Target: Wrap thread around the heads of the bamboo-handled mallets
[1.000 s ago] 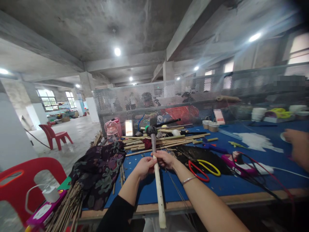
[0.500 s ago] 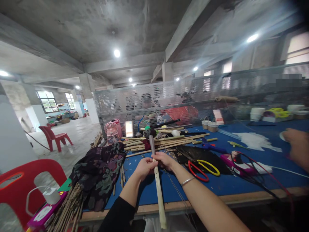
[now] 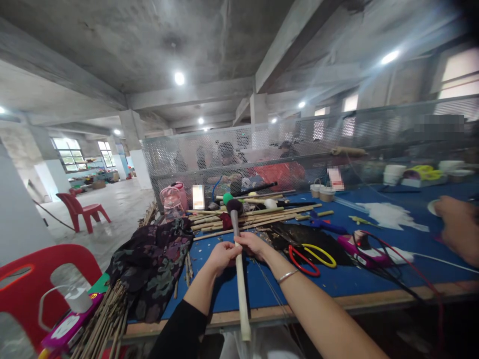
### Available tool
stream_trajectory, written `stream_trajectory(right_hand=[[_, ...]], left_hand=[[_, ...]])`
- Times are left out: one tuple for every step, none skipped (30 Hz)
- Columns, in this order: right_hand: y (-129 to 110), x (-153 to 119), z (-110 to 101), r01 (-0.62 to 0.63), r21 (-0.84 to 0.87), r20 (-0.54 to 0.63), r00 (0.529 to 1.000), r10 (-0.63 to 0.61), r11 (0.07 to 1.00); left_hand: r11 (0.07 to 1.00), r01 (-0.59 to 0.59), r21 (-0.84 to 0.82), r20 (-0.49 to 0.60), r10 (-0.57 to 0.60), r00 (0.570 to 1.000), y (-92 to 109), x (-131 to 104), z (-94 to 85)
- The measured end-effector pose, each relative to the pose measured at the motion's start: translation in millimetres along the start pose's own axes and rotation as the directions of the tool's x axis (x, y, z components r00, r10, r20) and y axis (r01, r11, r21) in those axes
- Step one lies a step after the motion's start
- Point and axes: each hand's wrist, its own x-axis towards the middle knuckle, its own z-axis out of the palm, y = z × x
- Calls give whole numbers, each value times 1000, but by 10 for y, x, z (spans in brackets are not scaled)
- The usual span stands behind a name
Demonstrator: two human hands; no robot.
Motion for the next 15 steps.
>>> stream_trajectory(right_hand=[[1, -1, -13, -7, 25, 21, 1000, 7, 1000], [2, -1, -23, -12, 48, 40, 999, 10, 999], [4, 1, -29, -14, 62, 51, 999, 11, 998], [7, 5, -31, -15, 62, 50, 999, 12, 998], [11, 13, -27, -15, 45, 37, 999, 14, 999], [16, 23, -20, -19, 15, 13, 1000, 19, 1000], [21, 36, -11, -26, -19, -14, 1000, 25, 999], [26, 49, 0, -31, -52, -38, 999, 29, 998], [30, 62, 9, -37, -79, -56, 998, 32, 996], [33, 72, 16, -41, -97, -67, 997, 34, 994], [34, 78, 20, -43, -106, -71, 997, 36, 993], [34, 80, 19, -43, -110, -70, 997, 36, 993], [33, 76, 13, -44, -108, -65, 997, 37, 993], [30, 69, 3, -44, -97, -55, 998, 39, 994], [27, 59, -12, -42, -76, -36, 999, 39, 996]], left_hand=[[999, 13, -48, 52, -11, 999, 15, -9, 0], [996, 31, -87, 101, -22, 995, 28, -18, 2], [993, 50, -109, 137, -35, 990, 38, -25, 7], [991, 66, -112, 152, -48, 987, 42, -29, 12], [993, 73, -94, 142, -59, 988, 40, -29, 18], [996, 69, -51, 108, -63, 992, 31, -23, 21], [999, 51, 8, 53, -52, 997, 18, -13, 22], [997, 28, 78, -14, -27, 1000, 1, 0, 19], [989, 4, 149, -79, 8, 997, -17, 15, 12], [978, -17, 210, -130, 45, 991, -33, 29, 3], [967, -34, 253, -162, 77, 984, -45, 41, -7], [962, -47, 270, -175, 97, 980, -52, 50, -16], [963, -52, 264, -171, 100, 980, -53, 55, -22], [970, -52, 236, -153, 90, 984, -47, 56, -24], [980, -51, 191, -128, 76, 989, -36, 52, -22]])
